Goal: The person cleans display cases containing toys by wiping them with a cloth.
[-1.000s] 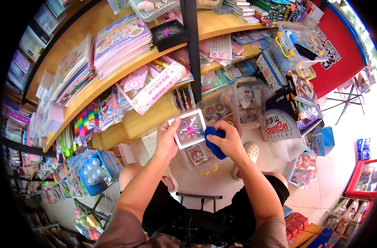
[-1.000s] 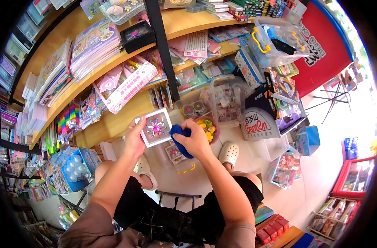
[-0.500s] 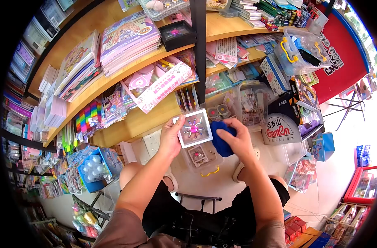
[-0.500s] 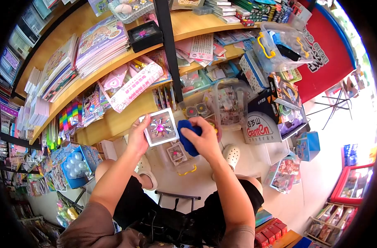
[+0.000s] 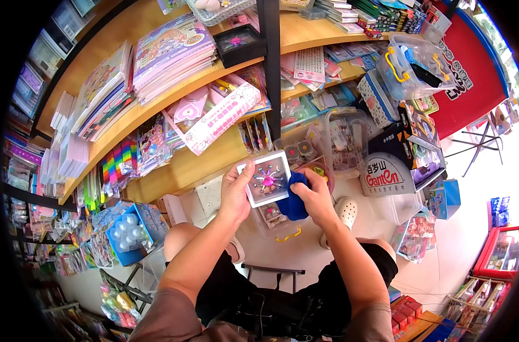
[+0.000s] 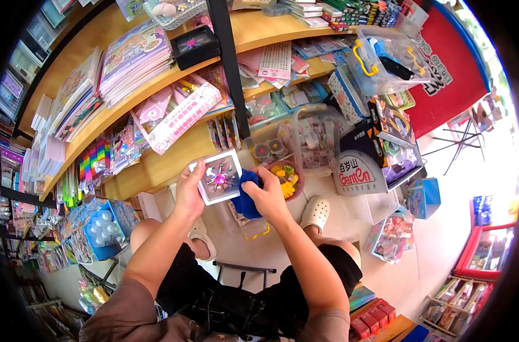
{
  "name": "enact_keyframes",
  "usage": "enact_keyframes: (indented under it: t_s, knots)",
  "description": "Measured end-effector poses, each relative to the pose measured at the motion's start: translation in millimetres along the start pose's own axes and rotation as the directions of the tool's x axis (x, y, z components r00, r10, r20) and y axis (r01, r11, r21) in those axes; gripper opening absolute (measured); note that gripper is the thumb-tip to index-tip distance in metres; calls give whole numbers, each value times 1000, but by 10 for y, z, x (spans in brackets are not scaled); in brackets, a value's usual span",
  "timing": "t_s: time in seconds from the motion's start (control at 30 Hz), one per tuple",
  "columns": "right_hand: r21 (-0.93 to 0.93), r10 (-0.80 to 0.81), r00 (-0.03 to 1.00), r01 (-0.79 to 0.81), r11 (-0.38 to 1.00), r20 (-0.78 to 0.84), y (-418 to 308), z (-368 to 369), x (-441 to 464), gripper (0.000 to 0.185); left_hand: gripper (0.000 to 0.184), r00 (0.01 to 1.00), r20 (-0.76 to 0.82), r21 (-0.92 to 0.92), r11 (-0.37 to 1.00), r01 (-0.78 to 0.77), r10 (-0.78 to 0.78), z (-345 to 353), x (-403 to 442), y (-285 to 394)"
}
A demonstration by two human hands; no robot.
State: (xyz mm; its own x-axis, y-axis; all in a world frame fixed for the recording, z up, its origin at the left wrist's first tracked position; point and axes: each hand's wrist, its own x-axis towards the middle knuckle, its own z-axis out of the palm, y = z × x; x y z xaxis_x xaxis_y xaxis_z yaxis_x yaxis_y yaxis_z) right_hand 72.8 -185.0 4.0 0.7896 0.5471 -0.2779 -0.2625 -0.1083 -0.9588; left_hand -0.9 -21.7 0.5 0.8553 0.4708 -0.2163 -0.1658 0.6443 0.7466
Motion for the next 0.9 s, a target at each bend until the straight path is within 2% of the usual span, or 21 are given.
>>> enact_keyframes:
  t_s: [0.1, 0.2, 0.3, 0.4, 0.5, 0.6, 0.7, 0.77, 0.83, 0.9]
  knots:
    - [106, -17, 999, 13, 994, 29, -18, 9, -16, 20, 21, 999, 43, -25, 999, 31, -30, 76, -44, 87]
    - [101, -11, 1000, 10, 995, 11, -6, 37, -26, 19, 20, 996, 12, -67, 994, 89, -89, 72, -48, 110]
    - [106, 46, 996, -38, 994, -74, 2, 82, -15, 17, 19, 995, -31, -46, 995, 89, -90, 20, -52, 39]
    - [123, 12, 998, -5, 992, -54, -4, 88, -21, 16, 17, 998, -45, -28, 998, 50, -52, 39, -64, 51]
    - [132, 59, 998, -60, 989, 7, 21, 61, -20, 18, 17, 999, -31, -25, 999, 35, -36, 23, -49, 60]
    - [65, 149, 987, -145, 987, -57, 39, 7, -33, 20, 18, 999, 13, -57, 997, 54, -53, -20, -4, 158]
    - [151, 228, 963, -206, 967, -146, 181, -59, -24, 21, 20, 1000, 17, -87, 996, 28, -26, -40, 55, 213]
    - [291, 233, 958, -178, 940, -168, 112, -114, -53, 20, 20, 1000, 7, -80, 996, 29, -28, -53, 39, 218]
    - [349, 224, 947, -134, 928, -231, 14, -189, -34, 18, 20, 1000, -10, -55, 998, 18, -19, -17, 14, 231]
    - [413, 138, 958, -23, 911, -251, -113, -244, -33, 17, 19, 999, -19, -47, 999, 26, -27, -8, 13, 230]
